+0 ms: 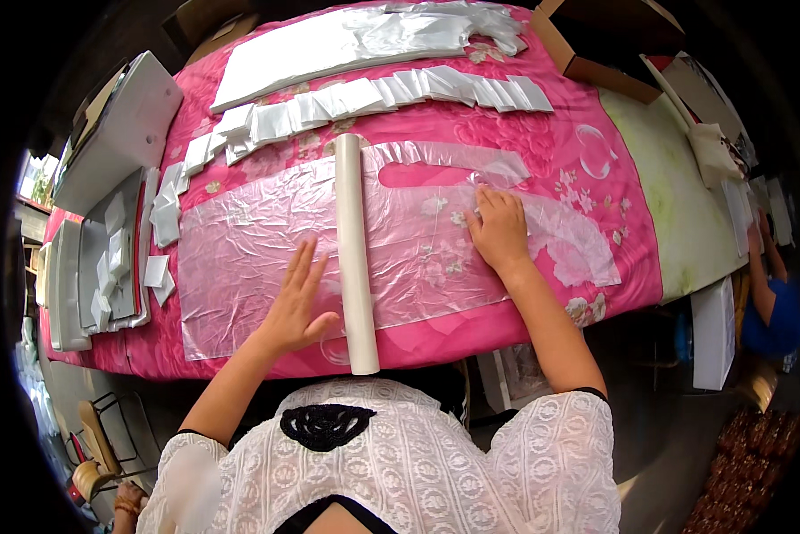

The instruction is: The person wraps small white rectangular items in clear plastic film on a pink floral tablecloth. They unroll the film, place an item on it, fold the film over, and roll it tightly to create a sealed packet. The finished packets are stacked on the table.

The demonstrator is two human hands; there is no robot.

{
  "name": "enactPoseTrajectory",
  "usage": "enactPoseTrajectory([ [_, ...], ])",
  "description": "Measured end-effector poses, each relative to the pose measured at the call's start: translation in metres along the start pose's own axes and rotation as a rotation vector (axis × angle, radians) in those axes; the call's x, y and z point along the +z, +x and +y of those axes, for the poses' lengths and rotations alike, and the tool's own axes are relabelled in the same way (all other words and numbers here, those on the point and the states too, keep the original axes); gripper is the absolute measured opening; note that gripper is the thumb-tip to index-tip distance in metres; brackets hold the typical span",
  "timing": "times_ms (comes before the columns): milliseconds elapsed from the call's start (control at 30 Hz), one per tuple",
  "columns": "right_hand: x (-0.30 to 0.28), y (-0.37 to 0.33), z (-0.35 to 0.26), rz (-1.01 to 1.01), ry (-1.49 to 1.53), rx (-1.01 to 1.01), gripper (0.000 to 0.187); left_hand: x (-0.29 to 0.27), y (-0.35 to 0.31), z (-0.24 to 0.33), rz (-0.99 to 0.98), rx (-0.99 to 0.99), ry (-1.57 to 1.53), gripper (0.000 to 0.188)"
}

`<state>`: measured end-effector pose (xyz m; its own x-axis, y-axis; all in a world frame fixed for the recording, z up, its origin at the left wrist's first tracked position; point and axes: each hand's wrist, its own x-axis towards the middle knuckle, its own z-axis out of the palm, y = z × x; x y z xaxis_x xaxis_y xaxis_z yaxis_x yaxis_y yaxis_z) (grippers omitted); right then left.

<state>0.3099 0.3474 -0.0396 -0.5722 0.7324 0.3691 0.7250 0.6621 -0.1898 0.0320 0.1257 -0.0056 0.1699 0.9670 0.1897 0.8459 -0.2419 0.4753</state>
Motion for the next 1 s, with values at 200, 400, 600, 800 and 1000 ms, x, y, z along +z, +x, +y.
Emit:
enactPoseTrajectory([
  [200,-0.042,0.061,0.067,0.374,0.742,0.581,0.026,0.037,0.023,0.043,-0.045,0.049,-0.006,0.069],
  [400,-0.069,0.067,-0.077,0.149,1.348,0.323,0.021,0.014,0.032,0.062,0.132,-0.118,-0.545,0.051],
  [600,-0.048,-0.004,-0.182,-0.031,0.76,-0.37,0.024,-0.029,0.032,0.007,-0.123,-0.769,-1.992,0.033],
  [800,-0.046,-0.017,-0.206,-0.114,0.85,-0.333,0.029,-0.031,0.004,-0.014,-0.026,-0.802,-1.398,0.022],
  [1000,-0.037,0.008,-0.199,-0.438,1.003,0.052,0.026,-0.023,0.004,-0.014,-0.057,-0.672,-1.153,0.031],
])
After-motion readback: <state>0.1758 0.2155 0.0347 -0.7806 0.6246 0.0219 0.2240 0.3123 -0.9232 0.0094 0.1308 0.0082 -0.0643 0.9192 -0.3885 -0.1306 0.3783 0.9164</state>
